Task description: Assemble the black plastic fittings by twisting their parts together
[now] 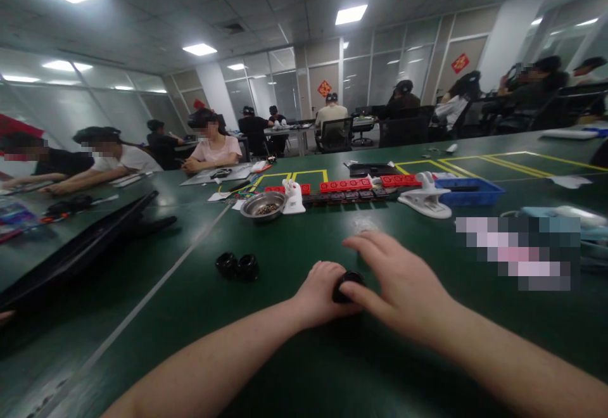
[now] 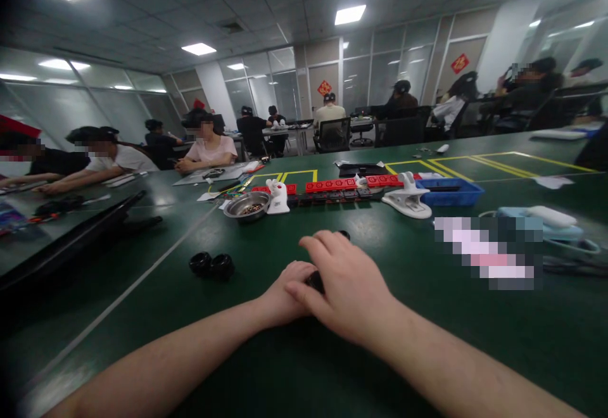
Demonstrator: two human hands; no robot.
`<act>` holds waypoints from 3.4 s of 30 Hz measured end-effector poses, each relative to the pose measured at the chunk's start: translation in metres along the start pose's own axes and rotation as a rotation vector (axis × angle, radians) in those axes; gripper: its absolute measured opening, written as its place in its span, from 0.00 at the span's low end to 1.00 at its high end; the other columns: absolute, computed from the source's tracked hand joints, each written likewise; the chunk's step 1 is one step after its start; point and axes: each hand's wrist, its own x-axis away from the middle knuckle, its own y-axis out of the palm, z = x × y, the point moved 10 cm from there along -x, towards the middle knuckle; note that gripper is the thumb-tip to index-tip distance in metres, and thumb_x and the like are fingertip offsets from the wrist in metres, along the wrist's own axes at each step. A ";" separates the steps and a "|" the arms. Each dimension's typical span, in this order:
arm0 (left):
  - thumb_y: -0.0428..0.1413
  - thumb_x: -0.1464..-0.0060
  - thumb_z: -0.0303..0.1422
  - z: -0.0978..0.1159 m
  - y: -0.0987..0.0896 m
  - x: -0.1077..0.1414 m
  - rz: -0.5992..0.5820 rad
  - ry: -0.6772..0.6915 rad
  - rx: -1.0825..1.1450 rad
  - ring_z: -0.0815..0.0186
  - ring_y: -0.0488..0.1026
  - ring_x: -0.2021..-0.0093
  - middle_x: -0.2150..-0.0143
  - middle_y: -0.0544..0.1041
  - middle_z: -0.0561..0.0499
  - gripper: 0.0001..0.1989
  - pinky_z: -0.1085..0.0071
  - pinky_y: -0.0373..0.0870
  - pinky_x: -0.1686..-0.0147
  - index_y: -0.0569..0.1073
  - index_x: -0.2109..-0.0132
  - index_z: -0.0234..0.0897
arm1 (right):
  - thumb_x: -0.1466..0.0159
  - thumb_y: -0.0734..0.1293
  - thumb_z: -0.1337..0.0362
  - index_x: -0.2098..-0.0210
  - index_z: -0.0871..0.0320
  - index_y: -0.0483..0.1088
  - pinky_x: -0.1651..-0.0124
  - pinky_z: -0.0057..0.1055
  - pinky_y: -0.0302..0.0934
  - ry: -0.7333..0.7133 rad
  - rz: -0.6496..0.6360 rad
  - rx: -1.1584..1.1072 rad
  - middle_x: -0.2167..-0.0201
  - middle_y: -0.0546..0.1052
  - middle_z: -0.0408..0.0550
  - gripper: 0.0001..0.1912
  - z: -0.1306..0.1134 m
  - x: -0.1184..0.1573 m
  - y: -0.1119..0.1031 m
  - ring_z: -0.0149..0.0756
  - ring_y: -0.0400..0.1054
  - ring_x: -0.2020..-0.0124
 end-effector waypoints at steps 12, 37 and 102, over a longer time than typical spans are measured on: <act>0.58 0.61 0.34 0.003 -0.002 0.001 -0.019 -0.013 0.016 0.57 0.63 0.55 0.58 0.68 0.46 0.20 0.59 0.57 0.50 0.64 0.58 0.35 | 0.47 0.63 0.64 0.62 0.58 0.66 0.69 0.35 0.60 0.024 -0.419 0.409 0.69 0.71 0.53 0.13 0.022 0.012 0.070 0.43 0.67 0.69; 0.59 0.61 0.38 0.005 -0.004 0.002 -0.016 0.008 0.066 0.57 0.63 0.54 0.56 0.68 0.47 0.27 0.58 0.56 0.50 0.64 0.53 0.36 | 0.45 0.62 0.65 0.61 0.60 0.61 0.61 0.41 0.59 -0.124 -0.062 0.018 0.66 0.69 0.51 0.12 0.021 0.013 0.053 0.41 0.63 0.64; 0.59 0.59 0.40 0.005 -0.004 0.001 -0.047 -0.016 0.048 0.56 0.63 0.52 0.54 0.67 0.46 0.22 0.55 0.53 0.48 0.66 0.57 0.36 | 0.47 0.62 0.66 0.53 0.59 0.55 0.52 0.44 0.56 -0.090 -0.023 -0.213 0.55 0.64 0.55 0.23 0.040 0.021 0.053 0.44 0.59 0.53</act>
